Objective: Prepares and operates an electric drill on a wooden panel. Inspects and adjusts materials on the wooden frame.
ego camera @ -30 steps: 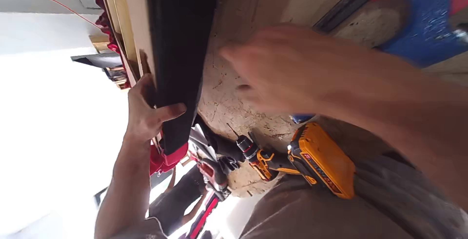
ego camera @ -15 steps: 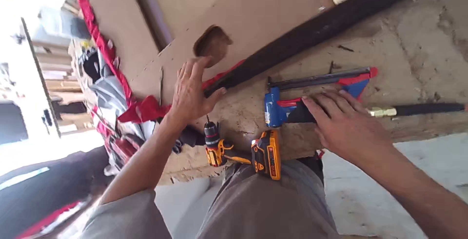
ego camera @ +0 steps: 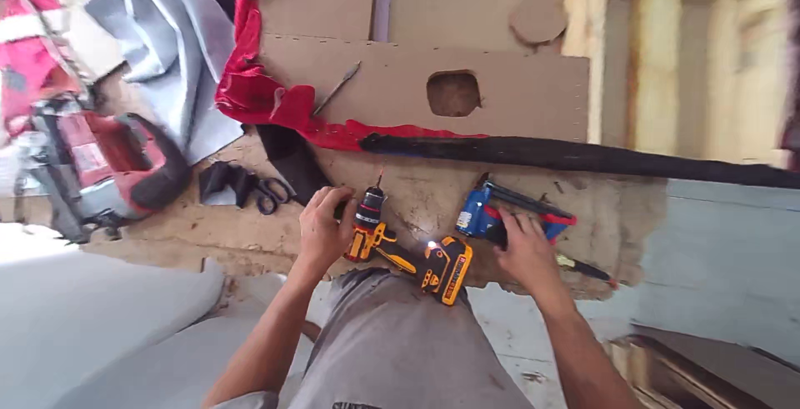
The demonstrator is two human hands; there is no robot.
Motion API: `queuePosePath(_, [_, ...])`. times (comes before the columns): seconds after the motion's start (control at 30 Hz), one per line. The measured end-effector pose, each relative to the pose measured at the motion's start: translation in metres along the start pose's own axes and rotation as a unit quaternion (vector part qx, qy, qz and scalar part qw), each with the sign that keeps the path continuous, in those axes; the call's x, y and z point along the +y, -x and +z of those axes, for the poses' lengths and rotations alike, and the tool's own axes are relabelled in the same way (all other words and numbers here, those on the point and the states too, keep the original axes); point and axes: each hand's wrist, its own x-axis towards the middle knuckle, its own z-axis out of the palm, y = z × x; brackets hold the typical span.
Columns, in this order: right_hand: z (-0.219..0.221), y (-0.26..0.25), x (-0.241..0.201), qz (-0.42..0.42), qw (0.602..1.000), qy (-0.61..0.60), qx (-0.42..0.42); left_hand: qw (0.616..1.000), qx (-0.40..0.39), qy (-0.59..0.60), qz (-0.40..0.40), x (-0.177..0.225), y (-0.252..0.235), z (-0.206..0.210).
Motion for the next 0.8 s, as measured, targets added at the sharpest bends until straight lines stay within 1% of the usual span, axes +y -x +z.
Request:
queuePosePath(0.1, [-0.004,0.002,-0.004,0.045,0.999,0.015,-0.014,0.997,-0.037,0.021,0.057,0.018,-0.018,0.018])
queuePosePath(0.2, [-0.016,0.009,-0.018,0.065,0.998,-0.002,-0.016,0.997,-0.040,0.018,0.062,0.019,-0.023,0.017])
queuePosePath(0.27, [-0.032,0.013,-0.050,0.018,0.999,-0.036,0.024,0.999,-0.015,0.011,0.030,0.007,-0.019,0.010])
queuePosePath(0.3, [-0.038,0.013,-0.076,-0.028,0.998,-0.054,0.018,1.000,-0.003,0.008,0.001,0.000,-0.015,0.005])
queuePosePath(0.37, [-0.037,0.014,-0.138,-0.114,0.989,-0.058,-0.071,0.999,0.018,0.000,-0.045,-0.006,-0.015,-0.008])
queuePosePath(0.4, [-0.032,0.014,-0.165,-0.132,0.981,-0.037,-0.138,0.999,0.021,0.003,-0.036,0.003,-0.023,-0.009])
queuePosePath(0.43, [-0.024,0.013,-0.185,-0.131,0.969,-0.012,-0.208,1.000,0.015,0.012,-0.003,0.022,-0.033,-0.006])
queuePosePath(0.47, [-0.012,0.010,-0.200,-0.119,0.958,0.009,-0.262,0.999,-0.002,0.021,0.050,0.049,-0.046,0.000])
queuePosePath(0.5, [0.000,0.004,-0.208,-0.105,0.954,0.020,-0.281,0.992,-0.027,0.031,0.119,0.081,-0.063,0.008])
queuePosePath(0.53, [0.008,0.001,-0.212,-0.098,0.955,0.018,-0.280,0.978,-0.062,0.038,0.196,0.117,-0.079,0.022])
queuePosePath(0.57, [0.011,0.001,-0.211,-0.112,0.958,0.012,-0.266,0.956,-0.105,0.038,0.272,0.152,-0.094,0.044])
queuePosePath(0.63, [0.005,0.012,-0.199,-0.186,0.960,-0.002,-0.211,0.894,-0.198,0.003,0.401,0.213,-0.114,0.102])
queuePosePath(0.67, [-0.004,0.018,-0.191,-0.219,0.956,-0.009,-0.194,0.861,-0.253,-0.039,0.440,0.239,-0.122,0.133])
queuePosePath(0.7, [-0.016,0.025,-0.183,-0.242,0.951,-0.008,-0.190,0.826,-0.309,-0.098,0.460,0.261,-0.127,0.162])
queuePosePath(0.73, [-0.028,0.036,-0.174,-0.258,0.947,-0.009,-0.192,0.792,-0.362,-0.159,0.465,0.278,-0.128,0.191])
queuePosePath(0.8, [-0.060,0.059,-0.149,-0.267,0.944,-0.023,-0.193,0.743,-0.433,-0.256,0.441,0.297,-0.124,0.239])
